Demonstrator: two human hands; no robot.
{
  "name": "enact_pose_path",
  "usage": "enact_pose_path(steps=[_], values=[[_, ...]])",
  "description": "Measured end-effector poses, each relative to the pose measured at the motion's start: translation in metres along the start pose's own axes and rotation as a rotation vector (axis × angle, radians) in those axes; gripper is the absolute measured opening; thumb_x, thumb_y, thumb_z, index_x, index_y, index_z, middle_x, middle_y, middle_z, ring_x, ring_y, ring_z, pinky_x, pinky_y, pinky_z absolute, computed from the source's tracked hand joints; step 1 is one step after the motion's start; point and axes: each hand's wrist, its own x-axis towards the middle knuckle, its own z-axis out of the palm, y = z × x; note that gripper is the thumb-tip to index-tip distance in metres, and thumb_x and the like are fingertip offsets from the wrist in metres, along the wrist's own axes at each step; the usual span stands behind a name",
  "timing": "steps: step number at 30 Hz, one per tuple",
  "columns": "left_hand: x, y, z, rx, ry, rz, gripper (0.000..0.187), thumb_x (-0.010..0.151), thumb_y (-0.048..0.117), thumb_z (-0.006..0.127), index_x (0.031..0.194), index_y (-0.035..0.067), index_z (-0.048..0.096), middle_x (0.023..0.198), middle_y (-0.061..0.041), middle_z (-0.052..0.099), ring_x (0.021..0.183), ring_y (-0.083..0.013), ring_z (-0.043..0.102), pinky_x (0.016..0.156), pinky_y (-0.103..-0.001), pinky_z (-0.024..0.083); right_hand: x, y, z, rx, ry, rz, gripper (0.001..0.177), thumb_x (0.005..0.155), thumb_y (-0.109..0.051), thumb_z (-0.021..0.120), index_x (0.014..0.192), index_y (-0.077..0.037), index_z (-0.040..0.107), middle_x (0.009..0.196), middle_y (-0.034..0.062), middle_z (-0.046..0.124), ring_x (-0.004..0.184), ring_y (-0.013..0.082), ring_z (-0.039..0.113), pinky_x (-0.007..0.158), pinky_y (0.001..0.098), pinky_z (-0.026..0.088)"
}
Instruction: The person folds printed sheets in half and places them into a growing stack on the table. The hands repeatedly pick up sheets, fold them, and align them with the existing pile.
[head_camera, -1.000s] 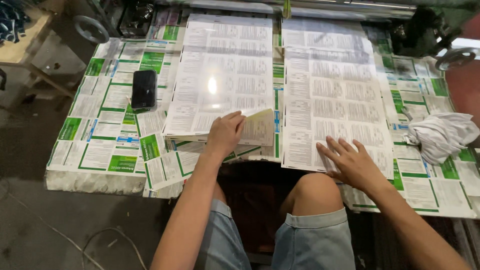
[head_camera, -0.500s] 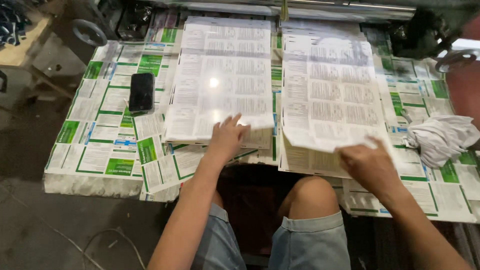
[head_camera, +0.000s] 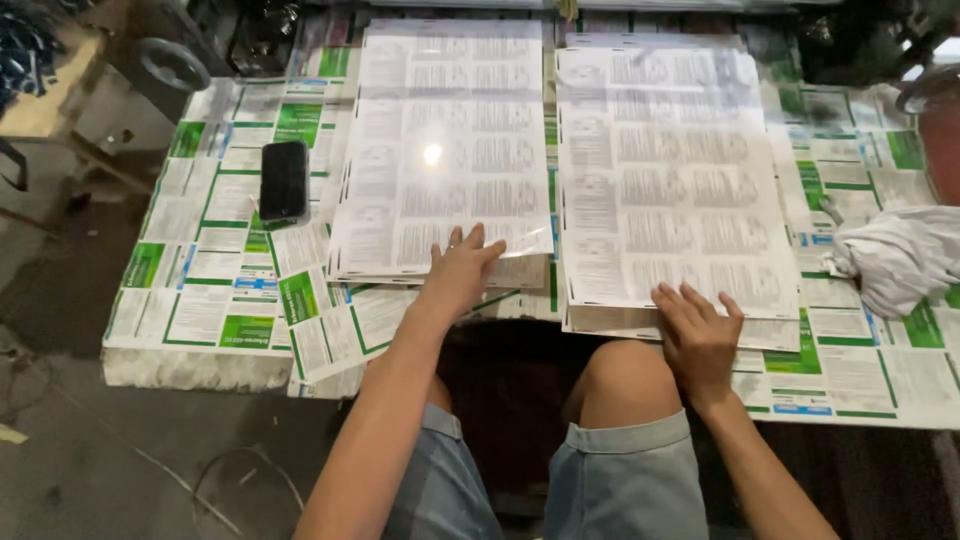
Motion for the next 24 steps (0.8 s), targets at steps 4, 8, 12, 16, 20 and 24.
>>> enact_pose_path(steps=[4, 8, 12, 16, 20, 24], values=[[0.023, -0.008, 0.007, -0.013, 0.029, -0.015, 0.041, 0.099, 0.015, 0.054, 0.137, 0.027, 0.063, 0.158, -0.017, 0.04, 0.146, -0.0517, 0.032, 0.109, -0.077, 0.027, 0.001, 0.005, 0.006, 0.021, 0.013, 0.002, 0.026, 0.097, -0.021, 0.071, 0.123, -0.017, 0.075, 0.129, -0.0014, 0.074, 0.125, 0.0208, 0.066, 0.116, 0.0476, 0.035], [0.041, -0.016, 0.012, -0.03, 0.06, -0.033, 0.041, 0.098, 0.014, 0.055, 0.136, 0.028, 0.064, 0.16, -0.016, 0.038, 0.148, -0.0501, 0.029, 0.112, -0.077, 0.02, -0.003, 0.007, 0.011, 0.05, 0.027, 0.038, 0.022, 0.099, -0.027, 0.072, 0.12, -0.021, 0.076, 0.13, -0.0006, 0.073, 0.125, 0.0231, 0.064, 0.115, 0.0462, 0.036], [0.066, -0.024, 0.014, -0.041, 0.051, -0.01, 0.044, 0.098, 0.012, 0.055, 0.138, 0.028, 0.063, 0.161, -0.017, 0.034, 0.149, -0.0502, 0.025, 0.113, -0.076, 0.016, 0.0, 0.007, 0.013, 0.039, 0.023, 0.056, 0.029, 0.096, -0.032, 0.072, 0.124, -0.023, 0.076, 0.132, 0.0015, 0.072, 0.126, 0.025, 0.063, 0.115, 0.0465, 0.036], [0.094, -0.032, 0.007, -0.027, 0.037, 0.005, 0.046, 0.097, 0.011, 0.054, 0.139, 0.029, 0.062, 0.162, -0.016, 0.033, 0.15, -0.0491, 0.024, 0.115, -0.076, 0.014, 0.0, 0.009, 0.018, 0.009, 0.009, 0.083, 0.037, 0.096, -0.038, 0.07, 0.13, -0.023, 0.073, 0.135, 0.0038, 0.071, 0.128, 0.0255, 0.062, 0.116, 0.0484, 0.035], [0.11, -0.032, 0.009, 0.042, 0.033, -0.021, 0.045, 0.1, 0.016, 0.054, 0.142, 0.03, 0.058, 0.165, -0.013, 0.032, 0.153, -0.0461, 0.024, 0.12, -0.073, 0.015, -0.003, 0.009, 0.018, -0.075, -0.066, 0.123, 0.052, 0.097, -0.049, 0.063, 0.145, -0.027, 0.064, 0.149, 0.0084, 0.062, 0.139, 0.0318, 0.053, 0.117, 0.0598, 0.028], [0.104, -0.025, 0.015, 0.146, 0.127, 0.001, 0.058, 0.097, 0.025, 0.058, 0.153, 0.025, 0.043, 0.165, -0.019, 0.022, 0.149, -0.0481, 0.02, 0.114, -0.074, 0.016, 0.002, 0.005, 0.014, -0.062, -0.22, 0.168, 0.071, 0.092, -0.063, 0.054, 0.156, -0.033, 0.047, 0.162, 0.0156, 0.043, 0.148, 0.0459, 0.036, 0.112, 0.0767, 0.017]])
